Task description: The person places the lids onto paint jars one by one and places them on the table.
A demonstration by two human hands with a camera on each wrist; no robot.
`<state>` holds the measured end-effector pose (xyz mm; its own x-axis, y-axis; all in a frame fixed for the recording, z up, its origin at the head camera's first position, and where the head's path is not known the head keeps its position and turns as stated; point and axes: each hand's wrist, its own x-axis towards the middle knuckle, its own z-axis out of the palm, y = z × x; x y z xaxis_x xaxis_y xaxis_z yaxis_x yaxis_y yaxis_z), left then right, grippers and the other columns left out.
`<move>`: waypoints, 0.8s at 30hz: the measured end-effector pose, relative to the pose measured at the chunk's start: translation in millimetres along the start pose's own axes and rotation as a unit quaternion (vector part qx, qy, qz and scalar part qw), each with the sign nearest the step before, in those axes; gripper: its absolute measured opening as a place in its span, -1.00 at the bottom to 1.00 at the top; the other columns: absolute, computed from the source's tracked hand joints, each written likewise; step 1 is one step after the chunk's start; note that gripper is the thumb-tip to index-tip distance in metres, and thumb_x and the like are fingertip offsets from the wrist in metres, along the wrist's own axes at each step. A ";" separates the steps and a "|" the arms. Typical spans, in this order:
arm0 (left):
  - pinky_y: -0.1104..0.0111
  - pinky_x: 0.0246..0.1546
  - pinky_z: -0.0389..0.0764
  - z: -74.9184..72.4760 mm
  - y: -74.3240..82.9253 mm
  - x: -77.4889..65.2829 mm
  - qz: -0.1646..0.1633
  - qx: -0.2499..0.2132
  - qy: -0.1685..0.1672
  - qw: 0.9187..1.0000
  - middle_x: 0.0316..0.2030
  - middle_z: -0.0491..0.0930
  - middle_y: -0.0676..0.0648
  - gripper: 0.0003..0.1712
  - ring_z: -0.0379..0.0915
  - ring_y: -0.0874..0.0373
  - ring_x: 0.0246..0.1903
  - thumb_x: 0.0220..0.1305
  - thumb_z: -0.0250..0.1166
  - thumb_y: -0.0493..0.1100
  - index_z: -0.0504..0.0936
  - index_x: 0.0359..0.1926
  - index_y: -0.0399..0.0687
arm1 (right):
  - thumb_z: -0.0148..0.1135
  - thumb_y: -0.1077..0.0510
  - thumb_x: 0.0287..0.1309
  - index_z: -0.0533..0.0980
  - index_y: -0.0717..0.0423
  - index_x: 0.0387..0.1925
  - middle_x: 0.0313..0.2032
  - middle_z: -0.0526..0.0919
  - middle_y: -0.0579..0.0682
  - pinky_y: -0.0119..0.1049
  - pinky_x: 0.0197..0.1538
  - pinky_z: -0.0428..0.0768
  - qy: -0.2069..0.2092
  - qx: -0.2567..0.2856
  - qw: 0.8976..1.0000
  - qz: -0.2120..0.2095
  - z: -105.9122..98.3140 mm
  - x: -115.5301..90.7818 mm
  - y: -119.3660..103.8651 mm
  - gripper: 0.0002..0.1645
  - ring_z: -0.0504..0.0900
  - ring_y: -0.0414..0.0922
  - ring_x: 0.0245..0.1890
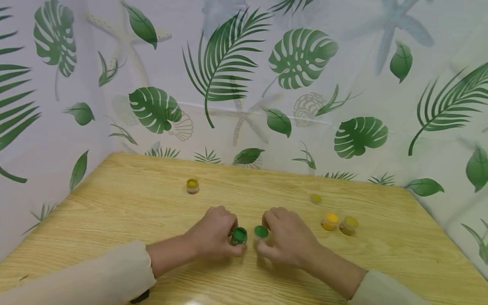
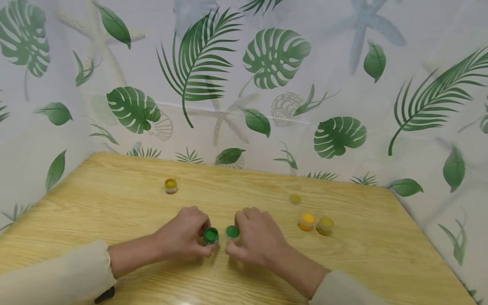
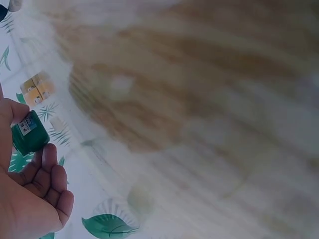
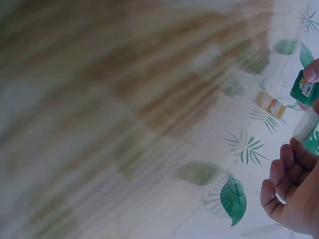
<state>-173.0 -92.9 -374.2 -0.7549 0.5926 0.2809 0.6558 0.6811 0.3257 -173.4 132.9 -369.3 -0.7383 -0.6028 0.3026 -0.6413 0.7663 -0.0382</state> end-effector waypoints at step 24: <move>0.47 -0.38 0.29 11.0 -5.5 -0.4 0.071 0.038 0.014 0.997 -0.71 0.28 0.24 -0.65 0.16 0.34 -0.60 -0.10 0.41 0.06 0.40 -0.67 0.10 | 0.28 -0.03 0.00 0.44 -0.03 -0.28 -0.32 0.40 -0.19 -0.38 -0.16 0.47 -0.006 0.088 0.991 -0.095 10.0 13.0 -13.5 -0.72 0.34 -0.25 -0.24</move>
<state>-176.2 -92.1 -386.0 -0.6532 0.6739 0.3454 0.7538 0.6220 0.2120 -176.4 112.5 -374.3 -0.6018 -0.7363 0.3093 -0.7953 0.5878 -0.1481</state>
